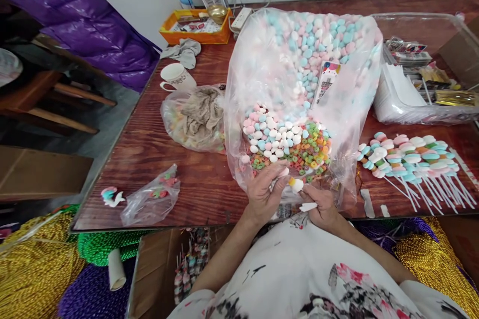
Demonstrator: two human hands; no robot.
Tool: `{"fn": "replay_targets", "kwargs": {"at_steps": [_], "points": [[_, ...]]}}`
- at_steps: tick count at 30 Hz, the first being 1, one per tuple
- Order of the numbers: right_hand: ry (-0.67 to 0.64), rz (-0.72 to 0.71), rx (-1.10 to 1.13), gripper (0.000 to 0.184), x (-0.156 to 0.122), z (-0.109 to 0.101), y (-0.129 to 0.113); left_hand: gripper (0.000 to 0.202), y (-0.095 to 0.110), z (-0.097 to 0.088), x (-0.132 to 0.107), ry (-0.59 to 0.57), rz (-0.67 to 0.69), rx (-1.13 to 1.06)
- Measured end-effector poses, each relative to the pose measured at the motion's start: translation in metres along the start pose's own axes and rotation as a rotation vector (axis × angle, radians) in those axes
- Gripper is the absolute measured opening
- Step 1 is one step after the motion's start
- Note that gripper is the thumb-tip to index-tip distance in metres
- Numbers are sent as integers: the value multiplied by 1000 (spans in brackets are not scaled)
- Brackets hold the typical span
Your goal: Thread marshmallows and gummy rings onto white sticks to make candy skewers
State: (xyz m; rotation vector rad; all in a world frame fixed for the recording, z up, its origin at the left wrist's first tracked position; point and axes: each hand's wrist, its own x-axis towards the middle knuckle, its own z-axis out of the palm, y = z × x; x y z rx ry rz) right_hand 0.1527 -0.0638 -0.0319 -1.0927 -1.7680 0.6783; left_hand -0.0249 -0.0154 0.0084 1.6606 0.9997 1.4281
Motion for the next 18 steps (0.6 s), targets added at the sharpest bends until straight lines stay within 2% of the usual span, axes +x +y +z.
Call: {"fn": "replay_targets", "kwargs": {"at_steps": [4, 8, 13, 16, 18], "points": [[74, -40, 18, 23, -4, 0, 0, 23, -6, 9, -10, 35, -115, -93], [131, -66, 5, 23, -7, -2, 3, 26, -10, 19, -22, -23, -109, -170], [-107, 47, 8, 22, -10, -1, 4, 29, -7, 24, -30, -132, -73, -118], [-74, 125, 71, 20, -9, -4, 5, 28, -4, 19, -23, -198, -120, -88], [13, 236, 126, 16, -9, -9, 6, 34, -4, 7, -13, -124, -185, -118]]}}
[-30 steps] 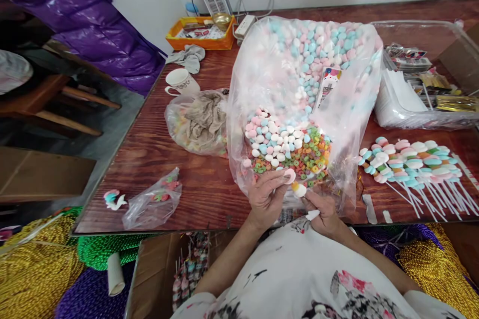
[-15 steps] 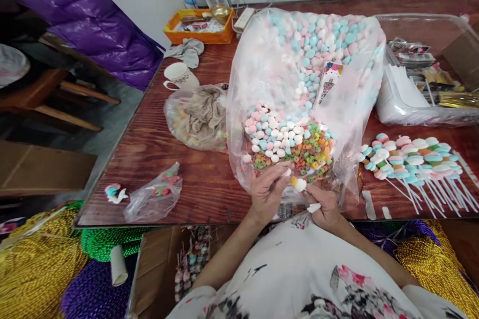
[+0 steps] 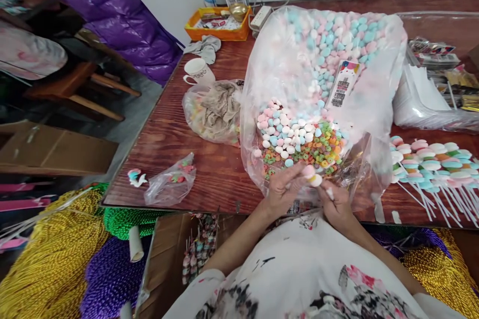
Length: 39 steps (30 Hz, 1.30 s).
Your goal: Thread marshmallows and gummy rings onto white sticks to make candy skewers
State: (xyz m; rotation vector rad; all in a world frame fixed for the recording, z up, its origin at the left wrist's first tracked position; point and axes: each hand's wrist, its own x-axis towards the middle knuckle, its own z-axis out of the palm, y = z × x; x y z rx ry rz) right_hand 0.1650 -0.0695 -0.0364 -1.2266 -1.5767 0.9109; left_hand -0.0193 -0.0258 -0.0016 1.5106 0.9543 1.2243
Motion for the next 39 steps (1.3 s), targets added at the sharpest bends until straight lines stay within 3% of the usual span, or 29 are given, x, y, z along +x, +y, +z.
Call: {"fn": "replay_targets", "kwargs": {"at_steps": [3, 5, 7, 11, 13, 16, 19, 24, 27, 32, 35, 39], "points": [[182, 160, 120, 23, 1, -11, 1, 38, 0, -27, 16, 247, -28, 42], [248, 211, 192, 26, 2, -16, 1, 24, -2, -40, 27, 262, 49, 252], [268, 232, 236, 27, 3, -18, -1, 14, -5, -41, 36, 75, 115, 511], [252, 225, 245, 29, 3, -17, -4, 16, -11, -16, 50, -325, 114, 954], [231, 196, 193, 27, 1, -18, -2, 20, -14, -5, 56, -423, 97, 1079], [204, 177, 106, 26, -3, -25, 5, 20, -20, -3, 67, -498, 81, 1119], [134, 151, 28, 28, -7, -28, 10, 16, -24, -10, 80, -511, 6, 1043], [-101, 17, -184, 23, -5, -26, 4, 8, -19, -12, 91, -457, -122, 907], [-114, -7, -227, 31, -3, -26, 2, 5, -10, -14, 85, -331, -199, 602], [-115, -24, -204, 31, -3, -26, 4, 21, 4, -21, 62, -57, -443, -79], [-154, -17, -206, 34, 0, -22, 1, 26, 7, -20, 51, 40, -440, -208], [-205, 28, -196, 40, 6, -20, -5, 29, 3, -18, 44, 72, -450, -270]]}}
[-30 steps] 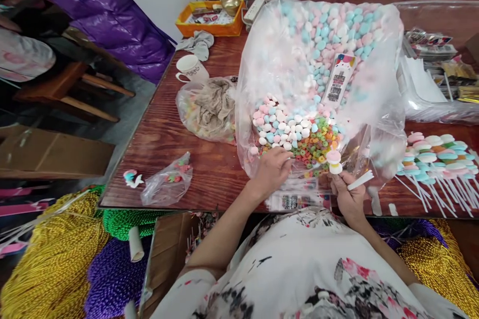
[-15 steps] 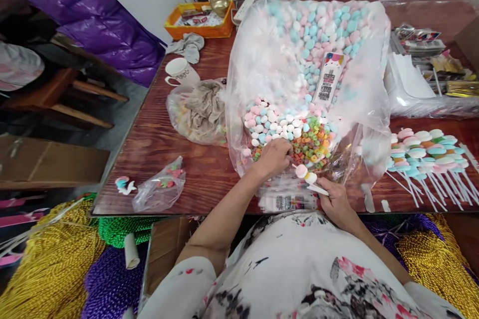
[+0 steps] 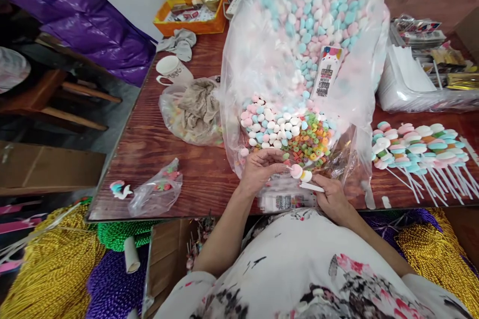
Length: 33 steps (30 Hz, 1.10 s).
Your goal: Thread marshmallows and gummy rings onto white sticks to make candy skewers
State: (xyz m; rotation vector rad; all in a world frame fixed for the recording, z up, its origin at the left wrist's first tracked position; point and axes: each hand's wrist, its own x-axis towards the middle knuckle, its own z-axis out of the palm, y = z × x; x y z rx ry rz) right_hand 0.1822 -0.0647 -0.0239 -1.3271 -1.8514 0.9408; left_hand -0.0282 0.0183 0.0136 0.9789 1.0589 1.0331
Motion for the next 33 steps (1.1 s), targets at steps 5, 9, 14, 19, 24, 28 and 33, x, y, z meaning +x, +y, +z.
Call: {"fn": "replay_targets", "kwargs": {"at_steps": [5, 9, 14, 19, 24, 28, 33], "points": [[-1, 2, 23, 37, 0, -4, 0, 22, -4, -6, 3, -29, -62, -86], [25, -7, 16, 29, -2, -4, 2, 25, -7, -12, 6, 35, -112, -217], [15, -40, -19, 26, 1, -3, 1, 24, -11, -11, 4, 85, -125, -263], [8, -20, -31, 26, 3, -5, -2, 20, -11, 2, -6, 43, -70, -263], [-12, 1, -86, 25, 3, -6, -2, 14, -12, 13, -13, 61, 41, -257], [18, -17, -115, 24, 1, -5, -1, 15, -16, 16, -14, 59, 61, -244], [31, -13, -105, 28, -1, -7, -2, 12, -20, 15, -15, 14, 158, -196]]}}
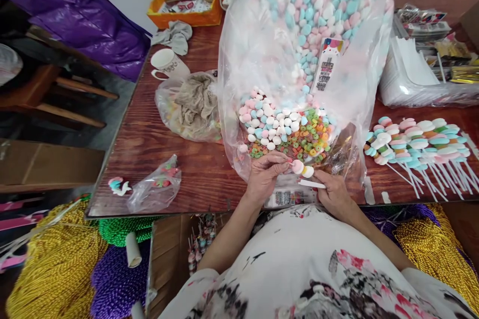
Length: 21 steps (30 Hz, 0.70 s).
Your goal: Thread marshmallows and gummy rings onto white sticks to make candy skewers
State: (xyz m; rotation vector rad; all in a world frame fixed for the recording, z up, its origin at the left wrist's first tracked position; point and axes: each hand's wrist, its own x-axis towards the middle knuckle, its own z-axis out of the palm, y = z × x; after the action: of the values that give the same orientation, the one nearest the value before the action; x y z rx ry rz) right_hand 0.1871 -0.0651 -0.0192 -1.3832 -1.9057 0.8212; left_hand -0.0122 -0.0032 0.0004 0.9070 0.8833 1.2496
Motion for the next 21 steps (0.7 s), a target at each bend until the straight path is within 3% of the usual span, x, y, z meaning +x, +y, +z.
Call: {"fn": "replay_targets", "kwargs": {"at_steps": [4, 7, 11, 15, 18, 21], "points": [[-37, 15, 31, 38, -5, 2, 2, 14, -1, -5, -2, -58, 372, 387], [-43, 13, 55, 42, -10, 6, 5, 17, -3, -5, -5, -47, 468, 501], [-20, -3, 79, 36, -10, 9, 5, 11, -6, 2, -10, 81, 224, 180], [-13, 2, 101, 38, -9, 9, 2, 21, -2, 8, -9, 129, -45, -61], [-6, -11, 125, 36, -10, 11, 2, 25, 2, 9, -9, 113, -120, -96], [17, -19, 138, 33, -13, 13, 5, 21, -1, 9, -10, 68, -95, -48]]}}
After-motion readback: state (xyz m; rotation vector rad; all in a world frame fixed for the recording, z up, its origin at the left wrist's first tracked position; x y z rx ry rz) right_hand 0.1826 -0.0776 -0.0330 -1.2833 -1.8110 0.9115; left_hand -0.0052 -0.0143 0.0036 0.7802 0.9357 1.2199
